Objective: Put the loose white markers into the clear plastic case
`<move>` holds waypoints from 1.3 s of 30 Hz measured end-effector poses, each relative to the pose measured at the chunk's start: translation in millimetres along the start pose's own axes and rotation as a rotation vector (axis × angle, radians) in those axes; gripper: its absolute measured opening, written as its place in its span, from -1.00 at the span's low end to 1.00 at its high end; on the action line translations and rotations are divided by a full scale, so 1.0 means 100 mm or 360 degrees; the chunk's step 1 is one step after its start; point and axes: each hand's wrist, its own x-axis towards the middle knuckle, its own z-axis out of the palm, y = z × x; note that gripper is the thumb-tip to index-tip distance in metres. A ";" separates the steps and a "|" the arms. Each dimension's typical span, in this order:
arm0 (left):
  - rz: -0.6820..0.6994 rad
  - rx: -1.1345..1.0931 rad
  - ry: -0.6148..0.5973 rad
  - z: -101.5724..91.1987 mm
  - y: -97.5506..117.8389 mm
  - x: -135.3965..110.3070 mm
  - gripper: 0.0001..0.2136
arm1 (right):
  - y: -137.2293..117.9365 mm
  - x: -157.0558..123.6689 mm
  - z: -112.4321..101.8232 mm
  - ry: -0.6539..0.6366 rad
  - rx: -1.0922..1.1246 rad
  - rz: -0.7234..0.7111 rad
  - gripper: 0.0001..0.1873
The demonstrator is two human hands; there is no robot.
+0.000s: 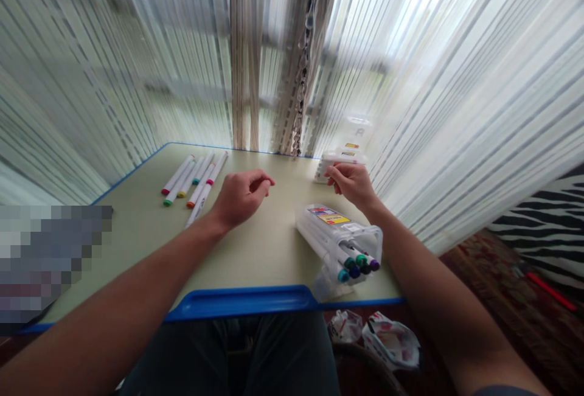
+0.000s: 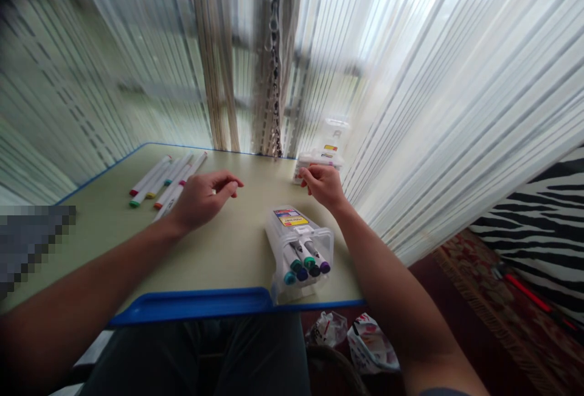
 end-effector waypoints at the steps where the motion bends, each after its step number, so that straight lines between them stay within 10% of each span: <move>1: 0.0019 0.0011 -0.0034 0.01 0.00 -0.01 -0.77 | -0.01 0.00 0.00 -0.0001 0.0006 0.0004 -0.50; 21: 0.0156 0.0062 -0.0132 0.03 -0.02 -0.01 -0.76 | 0.01 -0.02 0.01 0.0008 0.0001 0.0069 -0.50; 29: 0.0169 0.0061 -0.0075 0.00 -0.08 -0.02 -0.78 | -0.32 -0.03 -0.26 0.0337 0.0075 0.0062 -0.49; 34: 0.0215 0.0013 -0.0087 -0.01 -0.12 -0.02 -0.79 | -0.66 -0.42 -0.50 0.0445 0.0328 0.0243 -0.62; 39: 0.0570 -0.0010 -0.0458 0.07 -0.03 -0.10 -0.50 | -0.80 -1.17 -0.69 0.0090 0.0236 0.0373 -0.59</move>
